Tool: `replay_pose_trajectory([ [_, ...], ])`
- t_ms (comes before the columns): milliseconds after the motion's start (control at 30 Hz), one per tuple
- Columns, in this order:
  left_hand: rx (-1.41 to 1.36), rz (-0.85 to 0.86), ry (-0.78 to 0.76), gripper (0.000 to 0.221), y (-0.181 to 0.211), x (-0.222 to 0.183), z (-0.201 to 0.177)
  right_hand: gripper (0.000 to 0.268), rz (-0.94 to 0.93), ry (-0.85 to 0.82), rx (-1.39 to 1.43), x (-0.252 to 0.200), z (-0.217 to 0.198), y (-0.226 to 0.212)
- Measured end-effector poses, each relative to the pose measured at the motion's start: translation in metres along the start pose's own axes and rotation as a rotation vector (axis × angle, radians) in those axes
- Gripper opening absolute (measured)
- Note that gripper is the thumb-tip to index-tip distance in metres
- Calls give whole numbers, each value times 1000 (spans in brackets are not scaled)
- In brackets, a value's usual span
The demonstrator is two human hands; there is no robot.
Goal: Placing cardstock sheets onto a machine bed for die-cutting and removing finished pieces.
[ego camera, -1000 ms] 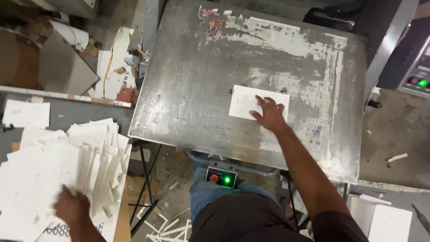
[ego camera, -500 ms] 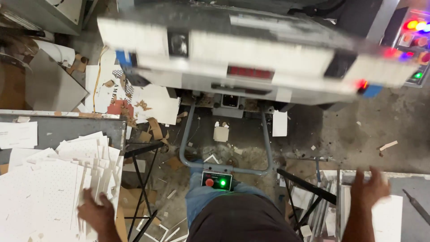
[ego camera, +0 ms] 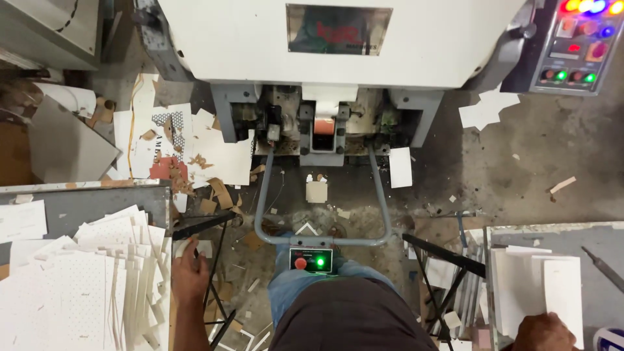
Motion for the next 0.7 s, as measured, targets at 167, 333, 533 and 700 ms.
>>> replay_pose_trajectory([
  [167, -85, 209, 77, 37, -4, 7, 10, 51, 83, -293, 189, -10, -118, -39],
  [333, -98, 22, -56, 42, -12, 6, 24, 39, 120, -202, 23, -24, -135, -63],
  [533, -201, 211, -6, 39, 35, 29, 6, 51, -36, -112, -138, 6, 18, 2],
  [700, -360, 348, -53, 36, 109, 88, -5, 27, -585, -130, -350, 50, -86, 23],
])
Point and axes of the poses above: each hand's wrist, its own x-axis towards the middle knuckle, its own z-axis out of the palm, y = z × x, the point moved 1 cm from there along x, towards the middle knuckle, and after that the axes turned 12 degrees about z, right-handed, at the moved point
